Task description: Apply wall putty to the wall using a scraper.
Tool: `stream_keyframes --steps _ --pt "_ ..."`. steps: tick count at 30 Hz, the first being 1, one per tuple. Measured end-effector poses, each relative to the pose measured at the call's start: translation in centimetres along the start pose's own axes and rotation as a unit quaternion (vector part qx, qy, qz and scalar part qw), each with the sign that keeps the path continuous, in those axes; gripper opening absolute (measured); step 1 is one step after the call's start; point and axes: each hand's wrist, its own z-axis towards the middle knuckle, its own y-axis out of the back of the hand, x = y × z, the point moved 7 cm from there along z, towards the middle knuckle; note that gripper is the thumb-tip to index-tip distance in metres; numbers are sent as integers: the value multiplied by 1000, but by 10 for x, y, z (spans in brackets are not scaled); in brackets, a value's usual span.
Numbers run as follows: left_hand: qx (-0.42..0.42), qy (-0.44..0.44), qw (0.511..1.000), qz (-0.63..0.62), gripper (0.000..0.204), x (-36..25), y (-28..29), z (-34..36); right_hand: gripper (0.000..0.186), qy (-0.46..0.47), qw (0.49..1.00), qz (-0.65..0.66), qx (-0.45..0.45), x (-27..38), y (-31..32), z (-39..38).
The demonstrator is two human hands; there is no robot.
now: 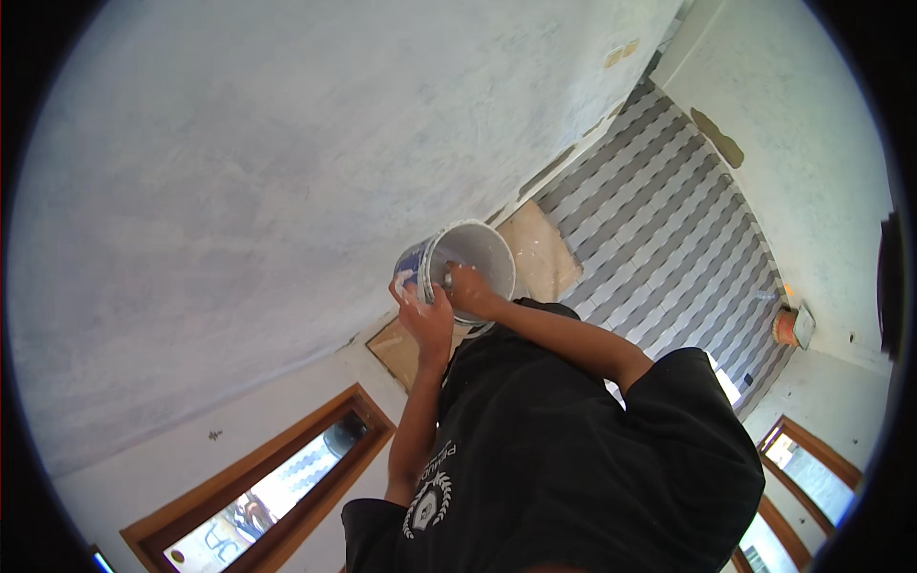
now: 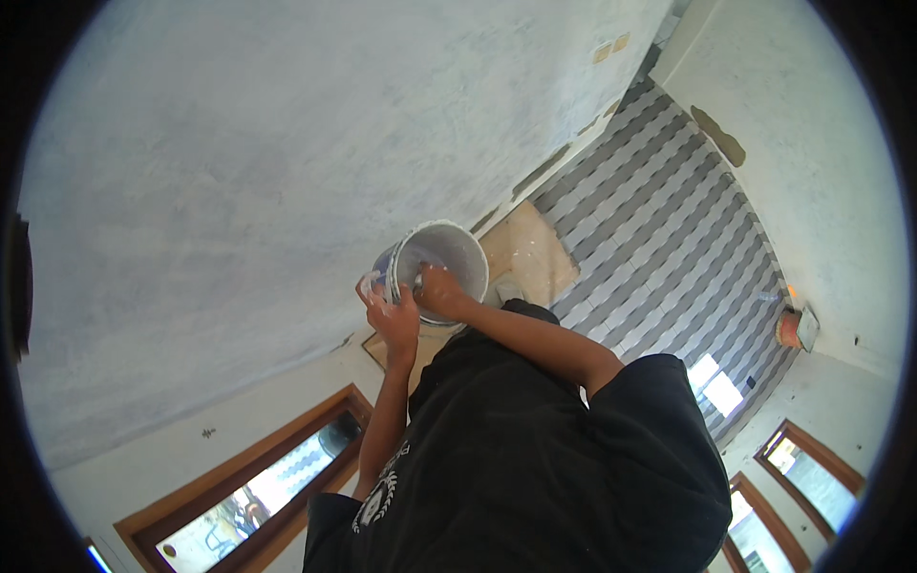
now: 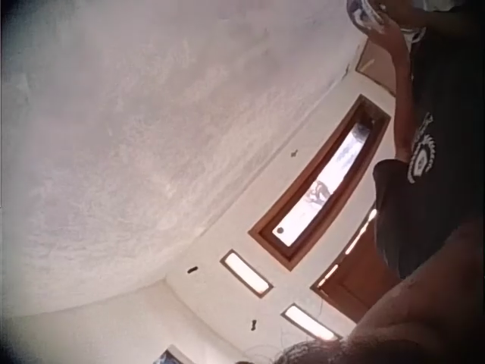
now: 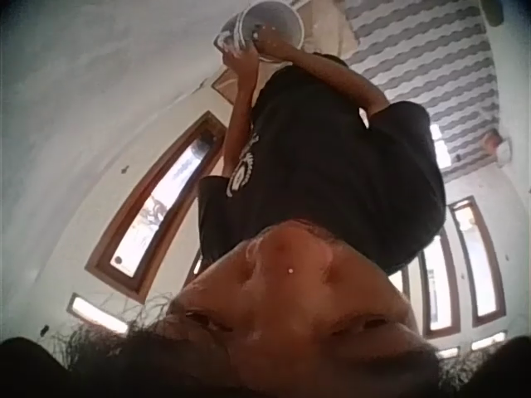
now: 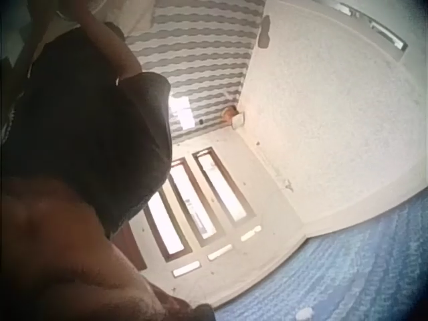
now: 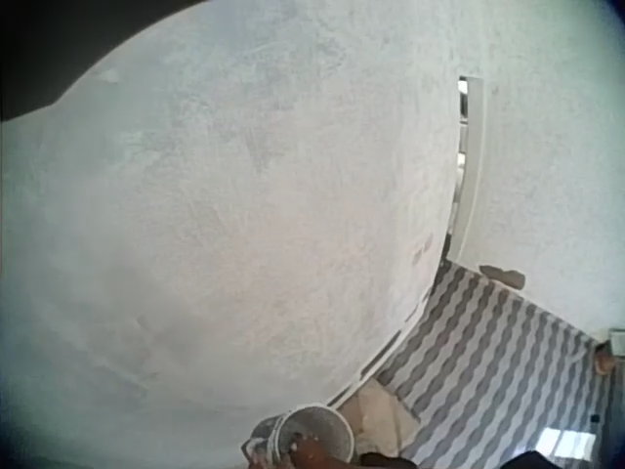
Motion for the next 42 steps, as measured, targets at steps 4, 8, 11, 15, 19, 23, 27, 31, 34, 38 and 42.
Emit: stream_keyframes --steps 4,8,11,15,19,23,27,31,34,38,42 --pt "18 -35 999 6 51 12 -12 -8 39 -1 999 37 29 -13 -15 19" --pt "33 73 997 -20 48 25 -16 -6 29 -53 970 229 55 -14 -5 26" --pt "11 101 994 -35 50 33 -19 -4 22 -119 906 397 81 -13 -1 23" --pt "10 65 998 16 50 54 -18 7 15 -111 830 542 75 1 52 0" --pt "9 165 980 -107 48 63 -16 14 20 -37 832 551 55 16 129 -19" --pt "12 230 953 -198 47 21 -13 16 27 -20 815 579 -2 15 184 -41" --pt "-5 211 949 -236 49 34 -8 17 27 -45 805 591 -33 5 189 -46" --pt "2 229 950 -211 49 20 -7 18 26 -63 812 577 -66 -9 181 -50" --pt "14 235 954 -188 48 26 -11 17 27 -66 803 589 -70 -8 175 -51" --pt "9 197 963 -183 48 33 -10 18 31 -92 799 590 -66 -14 169 -52" --pt "21 178 972 -151 49 50 -8 19 33 -110 787 604 -57 -13 168 -53"
